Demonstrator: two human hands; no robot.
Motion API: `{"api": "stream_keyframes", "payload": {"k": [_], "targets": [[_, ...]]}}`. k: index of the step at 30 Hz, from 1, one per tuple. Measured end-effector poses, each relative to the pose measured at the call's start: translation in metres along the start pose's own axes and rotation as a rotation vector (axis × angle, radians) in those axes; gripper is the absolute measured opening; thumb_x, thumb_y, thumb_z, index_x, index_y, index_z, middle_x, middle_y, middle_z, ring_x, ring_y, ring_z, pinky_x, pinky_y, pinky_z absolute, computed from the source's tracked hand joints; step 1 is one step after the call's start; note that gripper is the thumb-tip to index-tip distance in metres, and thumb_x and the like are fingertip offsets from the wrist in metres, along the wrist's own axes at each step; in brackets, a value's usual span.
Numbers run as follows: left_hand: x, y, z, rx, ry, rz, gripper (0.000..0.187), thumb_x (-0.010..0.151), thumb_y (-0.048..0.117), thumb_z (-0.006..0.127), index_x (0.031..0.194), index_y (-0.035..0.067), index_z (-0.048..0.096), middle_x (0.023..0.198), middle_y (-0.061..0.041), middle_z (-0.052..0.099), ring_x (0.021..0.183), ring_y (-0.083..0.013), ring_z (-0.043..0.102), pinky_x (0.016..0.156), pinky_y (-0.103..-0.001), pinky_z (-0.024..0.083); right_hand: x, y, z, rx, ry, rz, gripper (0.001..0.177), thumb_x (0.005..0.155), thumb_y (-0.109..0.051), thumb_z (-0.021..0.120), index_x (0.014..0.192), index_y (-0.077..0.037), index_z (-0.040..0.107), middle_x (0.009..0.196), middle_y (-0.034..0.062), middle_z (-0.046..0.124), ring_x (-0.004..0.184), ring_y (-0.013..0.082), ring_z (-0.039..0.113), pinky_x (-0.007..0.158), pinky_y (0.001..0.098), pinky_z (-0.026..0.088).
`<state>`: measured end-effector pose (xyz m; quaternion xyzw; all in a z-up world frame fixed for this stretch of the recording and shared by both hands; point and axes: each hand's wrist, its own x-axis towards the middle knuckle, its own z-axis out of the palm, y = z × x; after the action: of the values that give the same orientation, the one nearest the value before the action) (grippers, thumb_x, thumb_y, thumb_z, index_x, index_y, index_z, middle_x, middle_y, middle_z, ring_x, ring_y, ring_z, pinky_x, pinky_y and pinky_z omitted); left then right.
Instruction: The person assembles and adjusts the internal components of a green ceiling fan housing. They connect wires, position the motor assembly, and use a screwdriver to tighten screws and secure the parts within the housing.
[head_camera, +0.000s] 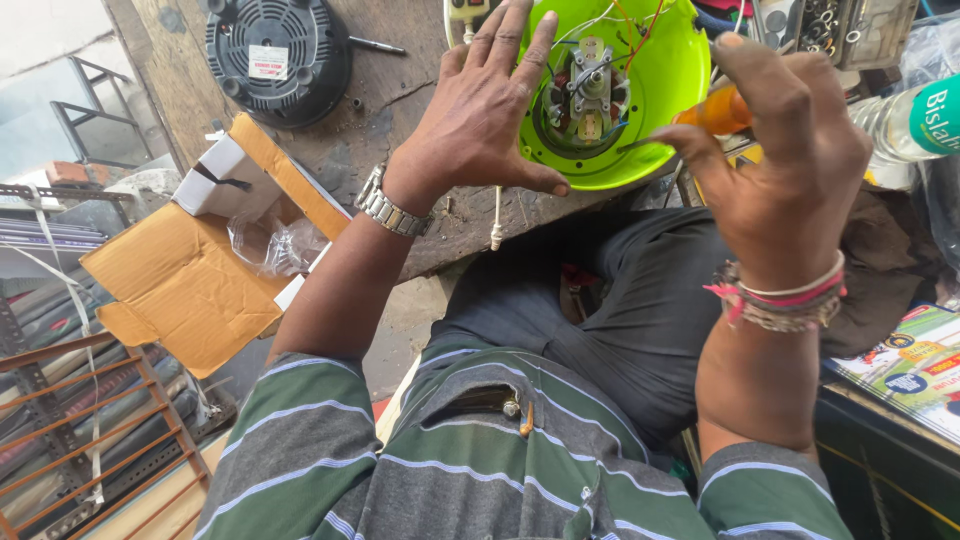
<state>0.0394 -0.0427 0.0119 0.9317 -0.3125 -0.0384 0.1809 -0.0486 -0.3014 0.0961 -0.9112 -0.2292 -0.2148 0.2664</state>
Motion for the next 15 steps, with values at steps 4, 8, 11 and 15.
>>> {"api": "stream_keyframes", "payload": {"k": [4, 8, 11, 15], "targets": [[0.001, -0.002, 0.000, 0.008, -0.013, 0.000, 0.156, 0.053, 0.089, 0.087, 0.161, -0.002, 0.019, 0.166, -0.029, 0.011, 0.155, -0.0443, 0.012, 0.119, -0.063, 0.024, 0.008, -0.002, -0.011, -0.081, -0.045, -0.092, 0.053, 0.097, -0.002, 0.079, 0.140, -0.005, 0.048, 0.130, 0.0200, 0.061, 0.110, 0.0336, 0.066, 0.097, 0.0407, 0.057], [0.002, -0.001, 0.000, -0.005, -0.021, -0.012, 0.155, 0.051, 0.088, 0.086, 0.160, -0.001, 0.020, 0.165, -0.031, 0.012, 0.154, -0.0447, 0.013, 0.117, -0.063, 0.025, 0.023, 0.002, -0.022, 0.278, -0.230, -0.067, 0.048, 0.100, 0.006, 0.069, 0.141, -0.004, 0.048, 0.125, 0.0155, 0.064, 0.109, 0.0323, 0.071, 0.093, 0.0386, 0.060], [0.003, 0.000, -0.001, -0.002, -0.022, -0.007, 0.156, 0.049, 0.087, 0.086, 0.160, -0.002, 0.021, 0.164, -0.032, 0.012, 0.153, -0.0454, 0.014, 0.116, -0.063, 0.026, 0.022, -0.003, -0.018, -0.275, -0.124, -0.075, 0.060, 0.089, -0.018, 0.095, 0.134, -0.006, 0.058, 0.105, 0.0169, 0.068, 0.086, 0.0360, 0.068, 0.070, 0.0461, 0.051], [0.003, -0.001, -0.003, -0.009, 0.005, 0.007, 0.155, 0.049, 0.086, 0.087, 0.159, -0.002, 0.021, 0.163, -0.033, 0.012, 0.153, -0.0455, 0.014, 0.115, -0.063, 0.026, 0.020, -0.008, -0.017, -0.107, -0.070, -0.133, 0.058, 0.089, -0.005, 0.084, 0.137, -0.008, 0.052, 0.120, 0.0207, 0.063, 0.107, 0.0400, 0.067, 0.091, 0.0469, 0.056]]}}
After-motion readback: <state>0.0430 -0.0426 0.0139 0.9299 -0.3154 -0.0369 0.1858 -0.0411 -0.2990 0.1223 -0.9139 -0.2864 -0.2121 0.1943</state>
